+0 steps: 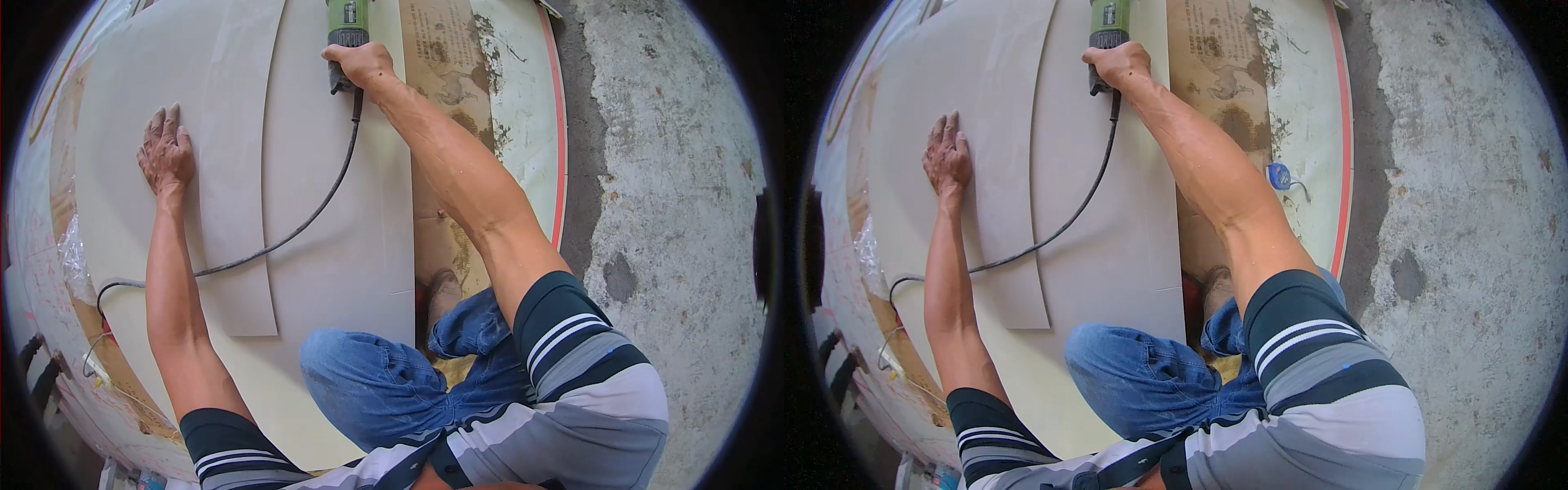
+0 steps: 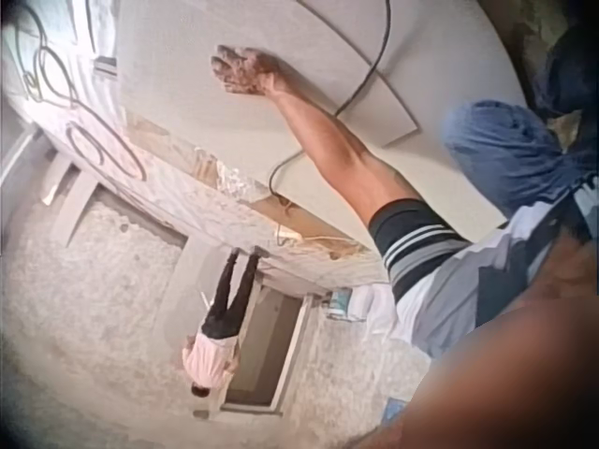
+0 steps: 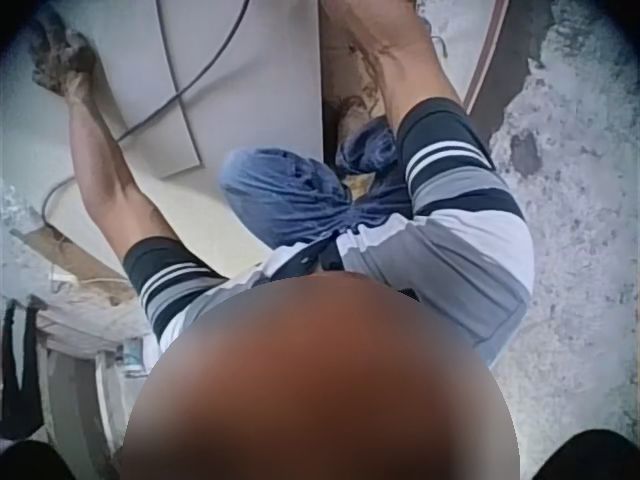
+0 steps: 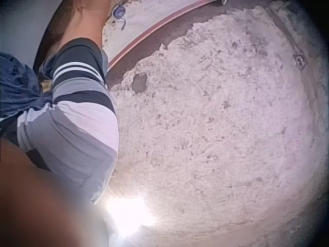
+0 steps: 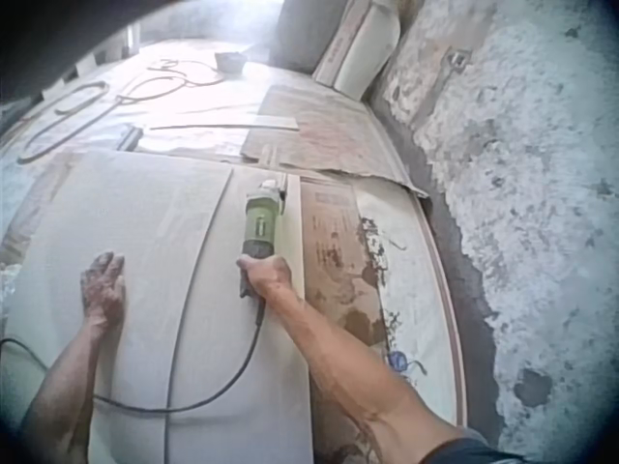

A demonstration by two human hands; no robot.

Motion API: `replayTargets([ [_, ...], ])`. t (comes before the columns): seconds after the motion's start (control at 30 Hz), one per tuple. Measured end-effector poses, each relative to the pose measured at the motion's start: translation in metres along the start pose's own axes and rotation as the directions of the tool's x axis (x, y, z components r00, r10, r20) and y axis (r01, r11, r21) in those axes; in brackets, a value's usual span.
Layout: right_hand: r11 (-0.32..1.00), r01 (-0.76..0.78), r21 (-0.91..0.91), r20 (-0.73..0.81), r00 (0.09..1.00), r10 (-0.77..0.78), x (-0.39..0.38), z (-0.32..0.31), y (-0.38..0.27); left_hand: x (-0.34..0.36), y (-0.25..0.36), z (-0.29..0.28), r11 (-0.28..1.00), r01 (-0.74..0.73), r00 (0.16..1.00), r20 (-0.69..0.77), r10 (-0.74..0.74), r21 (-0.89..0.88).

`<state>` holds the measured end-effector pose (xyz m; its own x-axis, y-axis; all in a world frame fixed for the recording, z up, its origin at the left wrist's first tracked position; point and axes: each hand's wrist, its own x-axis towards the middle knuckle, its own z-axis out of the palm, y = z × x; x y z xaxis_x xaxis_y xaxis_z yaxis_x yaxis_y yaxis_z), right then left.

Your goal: Grinding the edge of a ceramic tile using a handheld power angle grinder.

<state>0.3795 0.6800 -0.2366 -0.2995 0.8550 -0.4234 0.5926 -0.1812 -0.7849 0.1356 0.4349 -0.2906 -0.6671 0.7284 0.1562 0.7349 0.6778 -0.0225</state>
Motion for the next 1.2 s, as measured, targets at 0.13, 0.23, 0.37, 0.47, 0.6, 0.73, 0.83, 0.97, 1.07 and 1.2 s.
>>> replayTargets([
  [0.13,0.999,-0.014,0.032,0.003,1.0,0.014,-0.002,0.0,0.0,0.001,-0.001,0.001,1.0,-0.003,1.0,-0.009,0.003,-0.016],
  [0.23,1.0,-0.003,0.002,0.006,1.0,0.003,-0.004,-0.001,0.001,0.001,0.0,0.001,1.0,-0.004,1.0,-0.005,0.004,-0.018],
  [0.37,0.999,-0.028,-0.04,0.003,1.0,0.028,-0.009,-0.002,0.001,0.0,-0.001,0.001,1.0,-0.008,1.0,-0.015,0.008,0.0],
  [0.47,0.998,-0.056,-0.042,0.01,0.998,0.056,-0.01,-0.003,0.001,0.001,0.001,0.0,1.0,-0.001,1.0,-0.001,0.001,0.008],
  [0.6,0.997,-0.032,-0.073,0.014,0.999,0.034,-0.012,-0.003,0.002,0.0,0.0,0.002,1.0,-0.005,1.0,-0.01,0.005,0.005],
  [0.73,0.998,-0.051,-0.046,0.031,0.998,0.052,-0.015,-0.002,0.002,0.001,-0.004,0.004,1.0,-0.011,1.0,-0.027,0.01,-0.008],
  [0.83,0.998,-0.056,-0.023,0.036,0.998,0.057,-0.016,-0.004,0.004,0.003,-0.002,0.005,1.0,-0.019,1.0,-0.019,0.019,0.0],
  [0.97,0.997,-0.048,-0.053,0.023,0.998,0.05,-0.022,-0.004,0.002,0.001,-0.004,0.005,0.999,-0.024,0.999,-0.04,0.023,-0.031],
  [1.07,0.997,-0.047,-0.054,0.022,0.999,0.048,-0.025,-0.005,0.002,0.002,-0.004,0.004,1.0,-0.022,0.999,-0.041,0.021,-0.008],
  [1.2,0.997,-0.044,-0.067,0.003,0.999,0.044,-0.025,-0.006,0.002,0.0,0.002,0.0,1.0,-0.021,0.999,-0.033,0.02,-0.013],
])
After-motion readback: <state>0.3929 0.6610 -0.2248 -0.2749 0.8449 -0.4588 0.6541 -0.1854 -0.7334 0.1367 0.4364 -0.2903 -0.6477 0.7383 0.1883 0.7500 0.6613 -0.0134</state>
